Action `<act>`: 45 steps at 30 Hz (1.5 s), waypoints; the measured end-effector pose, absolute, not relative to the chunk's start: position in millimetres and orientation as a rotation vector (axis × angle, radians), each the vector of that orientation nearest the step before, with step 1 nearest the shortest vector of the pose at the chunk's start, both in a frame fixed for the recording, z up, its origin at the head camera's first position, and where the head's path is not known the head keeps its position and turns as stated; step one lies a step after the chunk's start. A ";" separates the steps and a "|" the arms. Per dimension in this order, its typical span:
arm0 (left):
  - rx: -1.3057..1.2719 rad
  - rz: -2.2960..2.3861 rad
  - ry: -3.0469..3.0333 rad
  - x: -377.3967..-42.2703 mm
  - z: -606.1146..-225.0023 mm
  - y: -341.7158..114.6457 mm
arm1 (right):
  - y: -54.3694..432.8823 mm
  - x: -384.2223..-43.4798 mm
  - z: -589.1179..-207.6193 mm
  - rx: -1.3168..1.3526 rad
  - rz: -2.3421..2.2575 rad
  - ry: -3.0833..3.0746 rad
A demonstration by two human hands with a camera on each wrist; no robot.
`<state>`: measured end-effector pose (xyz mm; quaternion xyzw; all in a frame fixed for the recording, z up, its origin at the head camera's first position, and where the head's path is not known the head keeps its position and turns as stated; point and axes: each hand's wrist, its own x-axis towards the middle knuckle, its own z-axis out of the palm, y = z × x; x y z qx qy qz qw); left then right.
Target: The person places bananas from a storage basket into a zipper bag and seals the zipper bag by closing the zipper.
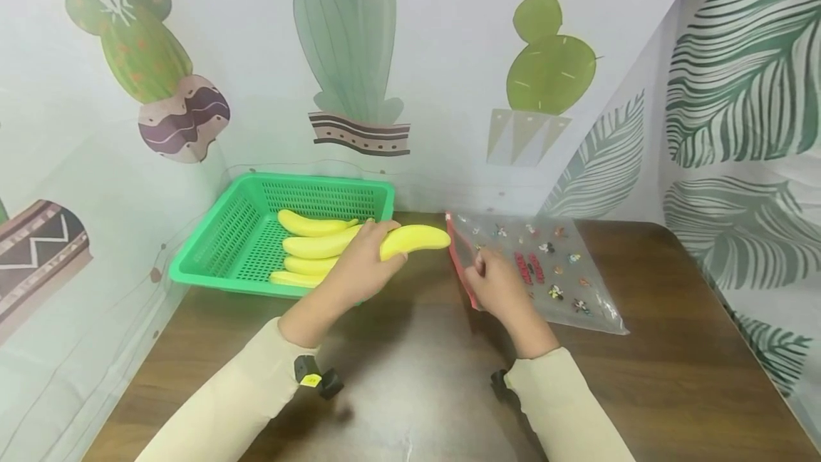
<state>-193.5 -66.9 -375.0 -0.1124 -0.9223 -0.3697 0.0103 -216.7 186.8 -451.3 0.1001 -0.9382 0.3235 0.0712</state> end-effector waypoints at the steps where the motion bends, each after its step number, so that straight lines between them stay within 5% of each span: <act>1: -0.350 -1.156 -2.883 -192.9 -376.2 -64.9 | 186.7 -216.8 -451.1 0.295 0.975 -2.812; 29: -0.287 -1.140 -2.939 -201.8 -415.5 -11.2 | 182.7 -214.7 -439.1 0.257 1.025 -2.604; 45: -0.056 -1.534 -2.791 -224.3 -439.3 6.9 | 181.7 -211.3 -437.8 0.207 1.102 -2.686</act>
